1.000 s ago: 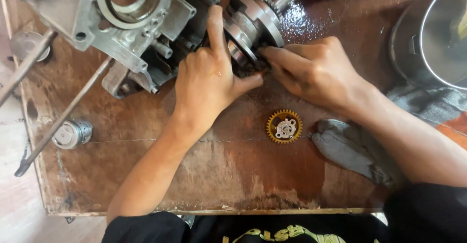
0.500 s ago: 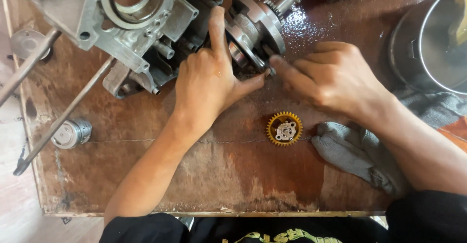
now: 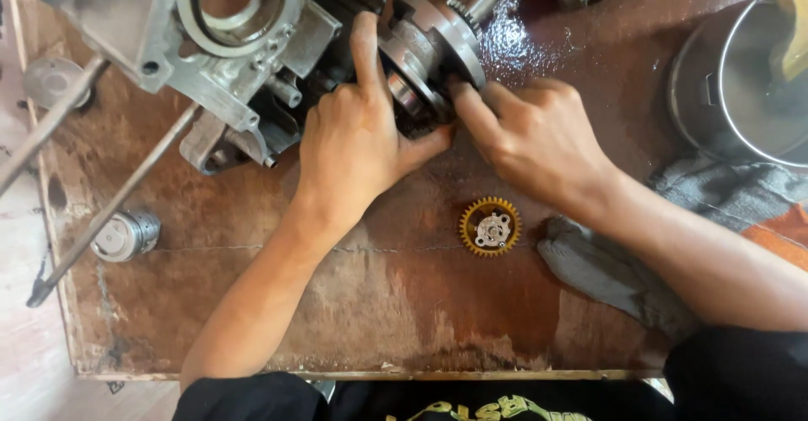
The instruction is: The person uses a wrench to tighten a nut on a crankshaft assembly placed on a wooden workbench. They rotate the crankshaft and repeatedly adjust the nut with the wrench while holding the assembly steady with their other hand.
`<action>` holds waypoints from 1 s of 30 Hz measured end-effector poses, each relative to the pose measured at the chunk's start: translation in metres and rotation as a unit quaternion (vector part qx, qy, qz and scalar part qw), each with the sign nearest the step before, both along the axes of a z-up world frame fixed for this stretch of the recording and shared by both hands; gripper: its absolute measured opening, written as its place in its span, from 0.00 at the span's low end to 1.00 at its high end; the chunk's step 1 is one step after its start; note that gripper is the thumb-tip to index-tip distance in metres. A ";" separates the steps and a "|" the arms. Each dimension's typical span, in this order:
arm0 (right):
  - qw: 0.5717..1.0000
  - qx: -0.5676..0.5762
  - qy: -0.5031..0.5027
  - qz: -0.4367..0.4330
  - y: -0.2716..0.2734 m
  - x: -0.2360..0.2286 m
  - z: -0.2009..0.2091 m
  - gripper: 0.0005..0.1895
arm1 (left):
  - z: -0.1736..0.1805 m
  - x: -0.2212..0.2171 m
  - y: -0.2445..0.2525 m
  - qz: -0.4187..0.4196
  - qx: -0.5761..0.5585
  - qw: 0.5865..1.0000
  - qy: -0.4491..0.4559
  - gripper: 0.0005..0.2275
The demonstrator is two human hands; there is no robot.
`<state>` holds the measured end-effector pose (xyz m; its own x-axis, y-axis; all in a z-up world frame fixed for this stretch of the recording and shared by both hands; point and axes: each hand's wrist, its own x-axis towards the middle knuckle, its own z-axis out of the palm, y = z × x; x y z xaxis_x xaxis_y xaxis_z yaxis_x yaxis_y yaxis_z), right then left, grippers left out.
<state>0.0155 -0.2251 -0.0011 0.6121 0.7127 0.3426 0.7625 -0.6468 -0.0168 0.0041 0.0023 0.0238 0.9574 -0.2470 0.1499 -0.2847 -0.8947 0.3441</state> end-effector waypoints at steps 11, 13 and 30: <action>0.996 0.084 0.017 0.036 -0.005 -0.001 0.012 0.22 | 0.001 0.005 0.002 0.008 -0.004 1.000 0.012 0.55; 0.997 0.058 0.032 0.036 -0.005 -0.004 0.013 0.24 | -0.001 0.002 0.002 0.001 -0.017 1.000 0.001 0.56; 0.995 0.097 -0.005 0.029 -0.002 0.002 0.005 0.16 | 0.004 0.005 0.000 0.007 0.014 1.000 0.020 0.56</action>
<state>0.0177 -0.2276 0.0036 0.5674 0.6669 0.4831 0.7994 -0.5869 -0.1288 0.0095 0.0027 0.0277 0.9657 -0.2375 0.1045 -0.2590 -0.9080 0.3292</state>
